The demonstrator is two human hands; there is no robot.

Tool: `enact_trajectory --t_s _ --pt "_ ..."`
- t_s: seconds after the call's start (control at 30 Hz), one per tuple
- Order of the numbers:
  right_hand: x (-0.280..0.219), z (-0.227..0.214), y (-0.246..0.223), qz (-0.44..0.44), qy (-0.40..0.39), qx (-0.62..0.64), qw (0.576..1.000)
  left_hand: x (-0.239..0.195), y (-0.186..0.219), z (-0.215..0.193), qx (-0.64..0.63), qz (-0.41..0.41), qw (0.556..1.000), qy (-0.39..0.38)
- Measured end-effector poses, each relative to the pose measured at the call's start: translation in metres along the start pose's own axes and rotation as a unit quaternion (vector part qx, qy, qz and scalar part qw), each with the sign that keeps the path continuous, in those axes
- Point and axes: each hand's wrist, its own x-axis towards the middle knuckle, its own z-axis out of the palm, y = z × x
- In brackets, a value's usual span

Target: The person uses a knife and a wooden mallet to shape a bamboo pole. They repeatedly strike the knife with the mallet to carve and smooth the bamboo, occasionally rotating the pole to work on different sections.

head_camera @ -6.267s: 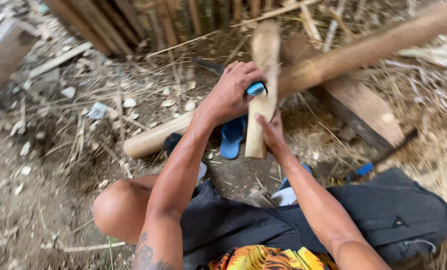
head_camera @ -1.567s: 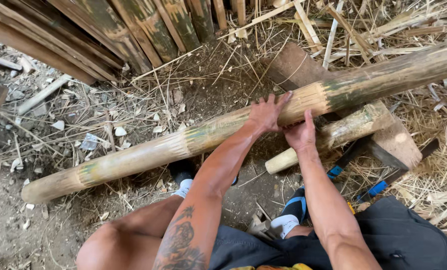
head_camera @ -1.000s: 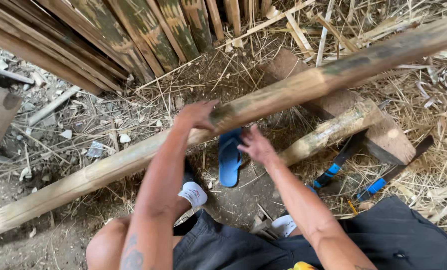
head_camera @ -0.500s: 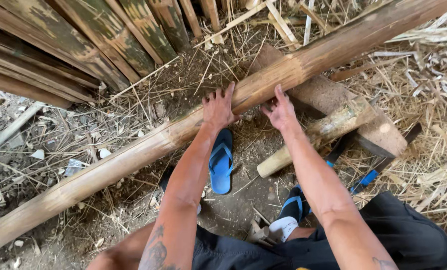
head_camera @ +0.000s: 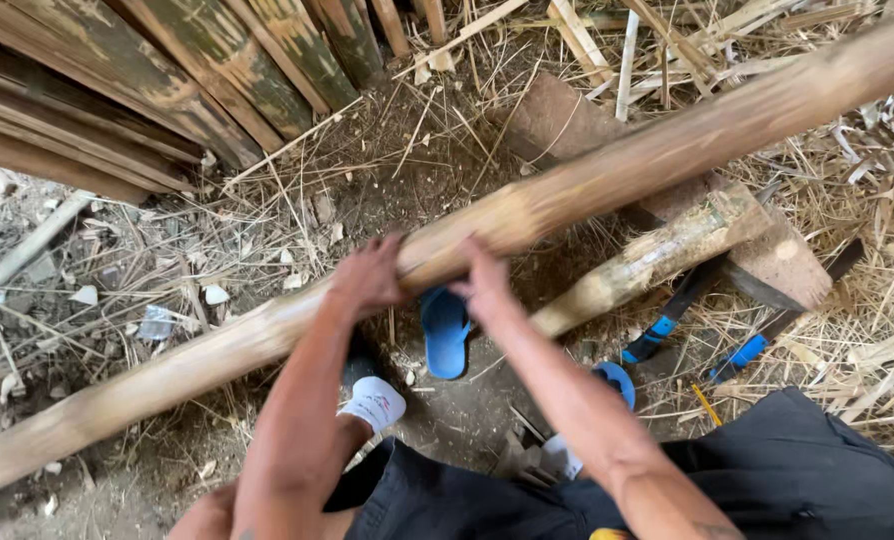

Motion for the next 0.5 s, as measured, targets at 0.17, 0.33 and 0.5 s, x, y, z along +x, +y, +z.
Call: enact_trajectory --t_s 0.17,0.33,0.5 --pt "-0.013 -0.02 0.122 0.101 -0.176 -0.17 0.964 -0.039 -0.094 -0.006 0.047 -0.199 0.946 -0.25" --pt "0.016 -0.106 0.053 -0.046 -0.113 0.084 0.989 0.035 -0.038 -0.022 -0.031 -0.019 0.993 -0.113" --pt "0.002 -0.106 -0.062 -0.125 0.037 0.083 0.988 0.101 0.093 -0.011 -0.19 0.084 0.977 -0.05"
